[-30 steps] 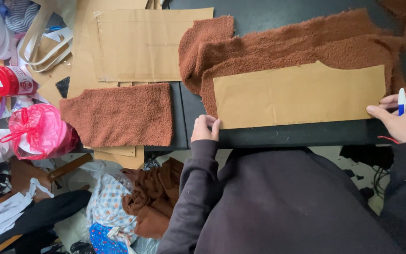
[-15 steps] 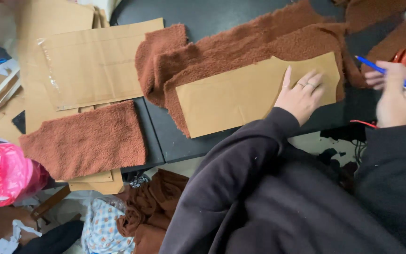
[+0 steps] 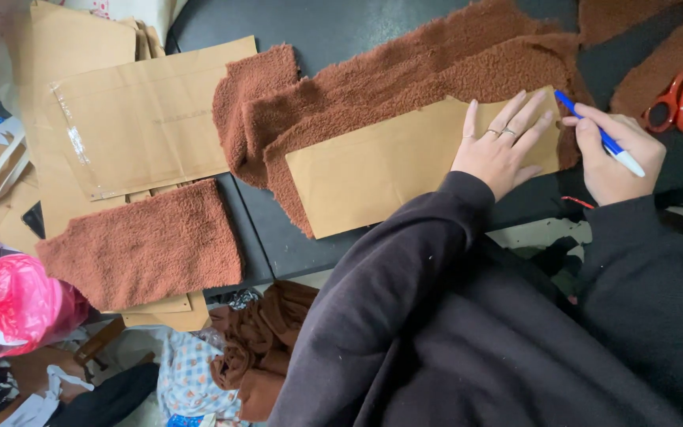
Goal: Cutting brown fleece fabric pieces using a cardboard template, an electric rotary cutter, and scissors.
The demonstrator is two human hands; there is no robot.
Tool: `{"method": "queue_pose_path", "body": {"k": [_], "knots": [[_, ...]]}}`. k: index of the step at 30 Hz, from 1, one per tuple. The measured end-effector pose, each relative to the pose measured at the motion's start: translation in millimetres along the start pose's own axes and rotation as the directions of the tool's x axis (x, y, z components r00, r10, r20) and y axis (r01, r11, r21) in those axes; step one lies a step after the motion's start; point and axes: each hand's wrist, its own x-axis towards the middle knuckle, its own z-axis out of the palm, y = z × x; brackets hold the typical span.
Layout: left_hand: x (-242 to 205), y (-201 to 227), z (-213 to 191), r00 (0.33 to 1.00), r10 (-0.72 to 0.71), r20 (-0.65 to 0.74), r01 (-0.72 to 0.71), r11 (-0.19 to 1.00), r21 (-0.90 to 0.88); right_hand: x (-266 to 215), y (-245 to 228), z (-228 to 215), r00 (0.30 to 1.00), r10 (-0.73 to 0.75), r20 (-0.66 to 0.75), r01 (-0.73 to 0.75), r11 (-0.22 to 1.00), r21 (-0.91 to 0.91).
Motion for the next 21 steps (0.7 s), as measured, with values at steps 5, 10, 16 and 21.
{"method": "queue_pose_path", "body": {"k": [5, 10, 16, 21], "knots": [[4, 0, 1, 1.0, -0.014, 0.001, 0.014, 1.0, 0.011, -14, -17, -23, 1.0, 0.025, 0.015, -0.024, 0.999, -0.048], [-3, 4, 14, 1.0, -0.011, -0.004, 0.011, 1.0, -0.005, 8, -54, -21, 0.999, 0.04, -0.03, -0.039, 0.999, 0.035], [-2, 2, 13, 0.999, -0.026, -0.024, 0.026, 1.0, 0.004, 10, -47, -18, 0.983, -0.185, 0.021, 0.186, 0.975, -0.12], [3, -2, 12, 1.0, -0.029, -0.011, 0.029, 1.0, 0.01, -8, -48, -29, 0.989, -0.135, 0.065, 0.147, 0.958, -0.248]]}}
